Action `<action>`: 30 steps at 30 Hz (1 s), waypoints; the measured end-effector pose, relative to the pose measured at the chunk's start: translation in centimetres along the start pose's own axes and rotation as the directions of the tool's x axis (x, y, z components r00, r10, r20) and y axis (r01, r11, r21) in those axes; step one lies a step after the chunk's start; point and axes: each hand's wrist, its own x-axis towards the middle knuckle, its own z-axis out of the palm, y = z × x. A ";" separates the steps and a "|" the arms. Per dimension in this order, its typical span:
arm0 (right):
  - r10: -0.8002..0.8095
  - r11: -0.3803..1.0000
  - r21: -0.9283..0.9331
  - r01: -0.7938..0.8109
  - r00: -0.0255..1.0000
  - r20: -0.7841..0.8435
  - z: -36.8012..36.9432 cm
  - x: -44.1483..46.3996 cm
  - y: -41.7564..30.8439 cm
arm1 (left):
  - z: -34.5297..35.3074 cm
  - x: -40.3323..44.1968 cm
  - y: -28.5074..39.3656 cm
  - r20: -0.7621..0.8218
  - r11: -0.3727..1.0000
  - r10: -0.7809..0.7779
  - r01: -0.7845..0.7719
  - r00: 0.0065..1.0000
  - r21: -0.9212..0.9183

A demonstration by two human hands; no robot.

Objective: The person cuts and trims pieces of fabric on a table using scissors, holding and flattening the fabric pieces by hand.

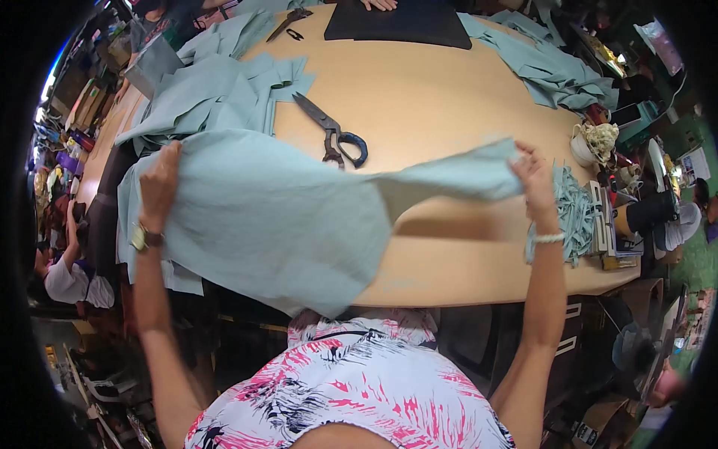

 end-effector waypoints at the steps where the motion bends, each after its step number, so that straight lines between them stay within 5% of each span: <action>1: -0.001 0.992 -0.123 0.001 1.000 0.000 1.2 -1.1 1.3 | 0.3 0.9 -2.1 0.051 0.992 0.126 -0.126 0.991 -0.005; 4: -0.190 0.936 -0.305 0.175 0.982 -0.019 8.4 -5.1 3.9 | 3.8 1.6 -7.3 0.153 0.925 0.341 -0.360 0.928 0.124; 7: -0.140 0.803 -0.578 0.141 0.989 0.048 13.5 -7.2 2.3 | 6.5 2.1 -9.2 0.255 0.904 0.376 -0.412 0.891 0.109; 10: -0.305 0.529 -0.805 0.267 0.946 0.113 15.1 -6.8 2.0 | 9.2 2.5 -7.8 0.449 0.943 0.171 -0.278 0.877 0.184; 12: -0.503 0.246 -0.897 0.367 0.840 0.206 15.9 -4.7 0.7 | 9.6 3.4 -3.9 0.241 0.968 0.086 -0.138 0.967 0.211; 15: -0.574 0.311 -0.793 0.524 0.768 0.283 19.3 -1.3 0.3 | 6.3 5.0 5.7 0.128 1.000 0.000 0.000 0.992 0.001; 18: -0.351 0.470 -0.721 0.509 0.858 0.376 24.4 1.4 0.4 | 0.5 4.3 15.5 -0.010 0.950 -0.058 0.052 0.998 -0.309; 20: -0.207 0.443 -0.783 0.436 0.900 0.384 26.4 1.9 0.7 | -3.5 1.8 20.2 0.019 0.784 -0.147 0.128 0.989 -0.607; 22: -0.114 0.371 -0.841 0.392 0.919 0.378 27.4 2.0 0.9 | -5.9 -1.6 23.5 0.214 0.626 -0.124 0.243 0.969 -0.741; 26: -0.092 0.406 -0.832 0.378 0.923 0.375 27.2 3.3 0.5 | -6.2 -4.0 24.8 0.500 0.664 0.091 0.322 0.861 -0.675; 29: 0.332 0.719 -0.687 0.102 0.819 0.469 23.9 8.1 -0.2 | -4.7 -4.2 22.3 0.501 0.705 0.163 0.255 0.850 -0.662; 30: 0.327 0.776 -0.626 0.074 0.802 0.500 21.9 7.9 -1.2 | -4.2 -4.3 21.1 0.500 0.707 0.190 0.236 0.845 -0.667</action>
